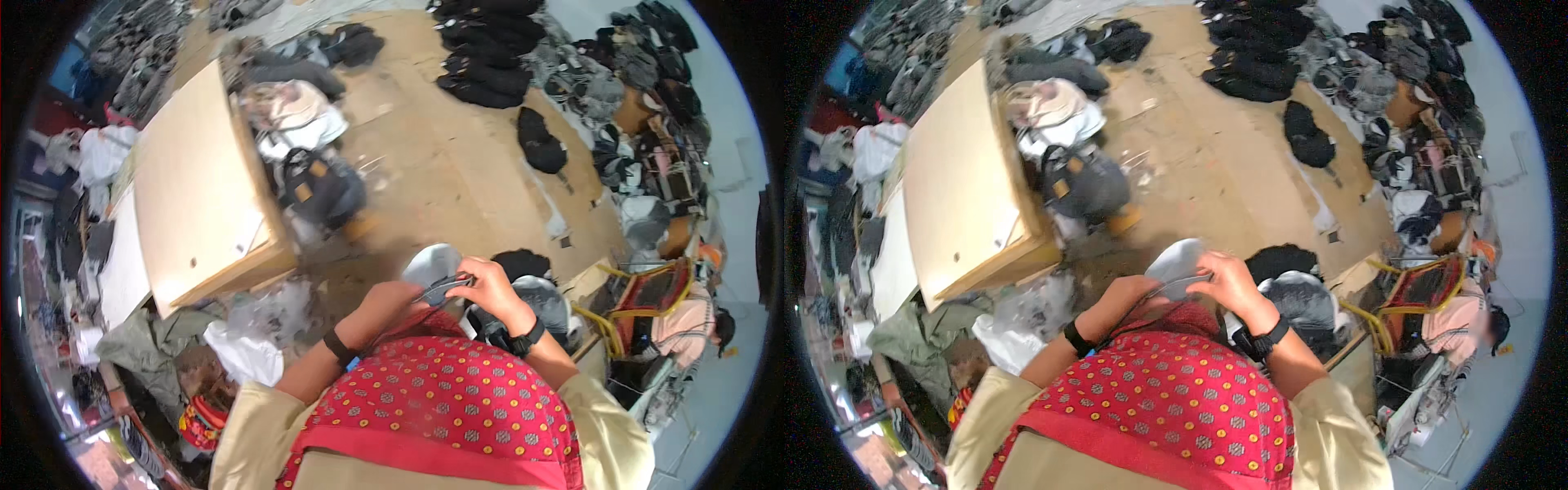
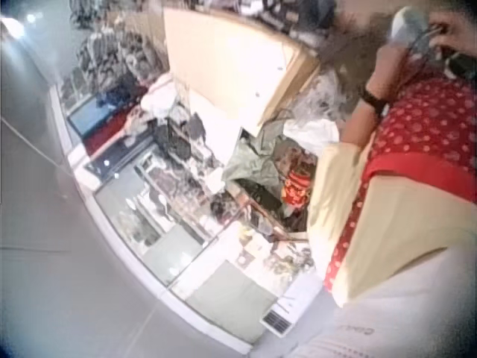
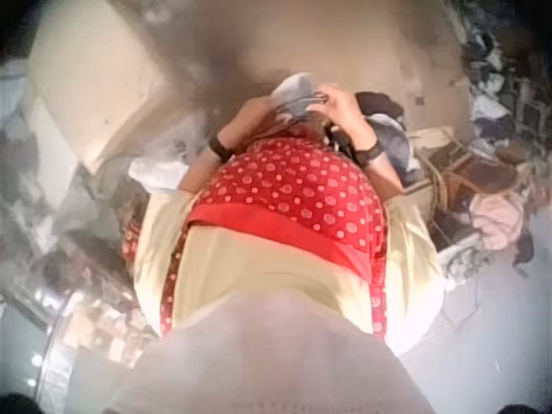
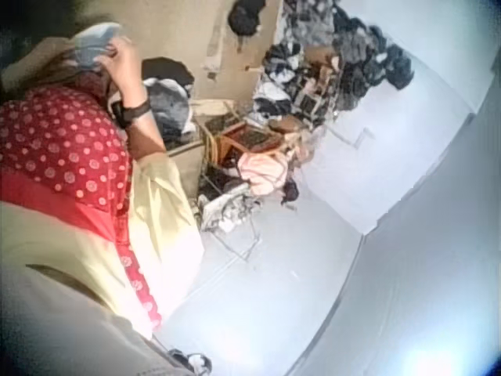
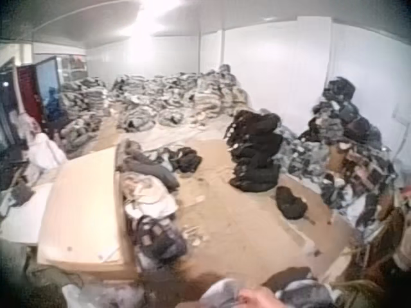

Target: Use a stitching machine to sew together various grey and black shoe components.

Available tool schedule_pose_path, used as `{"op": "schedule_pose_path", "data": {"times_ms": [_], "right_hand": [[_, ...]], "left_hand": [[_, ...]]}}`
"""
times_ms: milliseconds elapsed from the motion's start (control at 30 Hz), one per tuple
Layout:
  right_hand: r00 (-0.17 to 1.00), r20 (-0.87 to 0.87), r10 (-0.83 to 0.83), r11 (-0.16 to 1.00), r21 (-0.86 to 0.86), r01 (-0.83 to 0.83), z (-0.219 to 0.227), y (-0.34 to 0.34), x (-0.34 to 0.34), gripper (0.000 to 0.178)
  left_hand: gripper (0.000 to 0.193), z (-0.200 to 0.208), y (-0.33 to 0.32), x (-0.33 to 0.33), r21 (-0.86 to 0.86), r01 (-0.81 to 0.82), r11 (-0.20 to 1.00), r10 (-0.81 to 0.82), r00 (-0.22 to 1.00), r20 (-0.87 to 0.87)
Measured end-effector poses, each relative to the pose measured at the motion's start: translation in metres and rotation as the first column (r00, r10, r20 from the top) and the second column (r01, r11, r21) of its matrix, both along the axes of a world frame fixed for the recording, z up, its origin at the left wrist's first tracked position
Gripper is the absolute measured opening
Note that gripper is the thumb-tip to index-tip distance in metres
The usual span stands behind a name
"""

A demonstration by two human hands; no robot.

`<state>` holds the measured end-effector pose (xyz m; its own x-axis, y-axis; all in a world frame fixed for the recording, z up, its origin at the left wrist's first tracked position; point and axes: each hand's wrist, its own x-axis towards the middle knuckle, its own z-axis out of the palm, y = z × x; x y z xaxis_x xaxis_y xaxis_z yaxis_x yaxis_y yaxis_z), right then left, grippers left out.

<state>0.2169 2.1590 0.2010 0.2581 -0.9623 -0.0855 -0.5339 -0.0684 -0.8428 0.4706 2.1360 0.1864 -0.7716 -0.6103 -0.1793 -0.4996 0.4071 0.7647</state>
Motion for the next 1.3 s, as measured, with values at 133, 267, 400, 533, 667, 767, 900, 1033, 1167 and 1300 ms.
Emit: {"op": "schedule_pose_path", "data": {"times_ms": [133, 267, 400, 533, 667, 767, 900, 1033, 1167, 1300], "right_hand": [[0.925, 0.355, -0.133, 0.988, 0.117, 0.097, 0.037, -0.035, -0.116, 0.020], [0.845, 0.492, -0.209, 0.959, -0.065, 0.275, 0.032, -0.076, -0.163, 0.016], [0.922, 0.252, -0.295, 0.923, 0.325, 0.206, 0.013, -0.122, -0.197, 0.015], [0.824, 0.310, -0.474, 0.868, 0.321, 0.379, 0.004, -0.232, -0.245, 0.021], [0.312, 0.669, -0.674, 0.701, 0.713, -0.013, 0.019, -0.389, -0.296, 0.051], [0.486, 0.537, -0.690, 0.697, 0.674, 0.245, 0.034, -0.489, -0.317, 0.035], [0.554, 0.497, -0.667, 0.744, 0.468, 0.476, 0.042, -0.603, -0.342, 0.030], [0.637, 0.564, -0.526, 0.838, 0.216, 0.501, 0.034, -0.728, -0.378, 0.030], [0.906, 0.155, -0.394, 0.905, -0.105, 0.412, 0.054, -0.856, -0.406, 0.033], [0.995, 0.084, -0.058, 0.980, -0.186, 0.073, 0.091, -0.966, -0.402, 0.031]], "left_hand": [[0.016, 0.019, -0.073, -0.110, -0.515, 0.020, 0.857, -0.148, 0.967, -0.208], [0.030, 0.041, -0.150, -0.162, -0.752, 0.022, 0.659, -0.120, 0.990, -0.075], [0.027, 0.034, -0.251, -0.200, -0.671, 0.129, 0.730, 0.104, 0.950, 0.296], [0.025, 0.022, -0.357, -0.246, -0.714, -0.141, 0.686, 0.242, 0.969, 0.041], [0.027, 0.034, -0.447, -0.306, -0.762, 0.065, 0.644, -0.194, 0.978, -0.081], [0.029, 0.053, -0.511, -0.347, -0.773, 0.218, 0.595, -0.351, 0.936, -0.006], [0.041, 0.072, -0.622, -0.371, -0.607, 0.193, 0.771, -0.370, 0.911, -0.180], [0.053, 0.084, -0.755, -0.374, -0.337, 0.136, 0.931, -0.213, 0.956, -0.203], [0.068, 0.094, -0.876, -0.405, -0.425, -0.638, 0.643, 0.434, 0.760, -0.484], [0.069, 0.089, -0.989, -0.421, 0.155, -0.697, 0.700, 0.633, 0.506, -0.585]]}}
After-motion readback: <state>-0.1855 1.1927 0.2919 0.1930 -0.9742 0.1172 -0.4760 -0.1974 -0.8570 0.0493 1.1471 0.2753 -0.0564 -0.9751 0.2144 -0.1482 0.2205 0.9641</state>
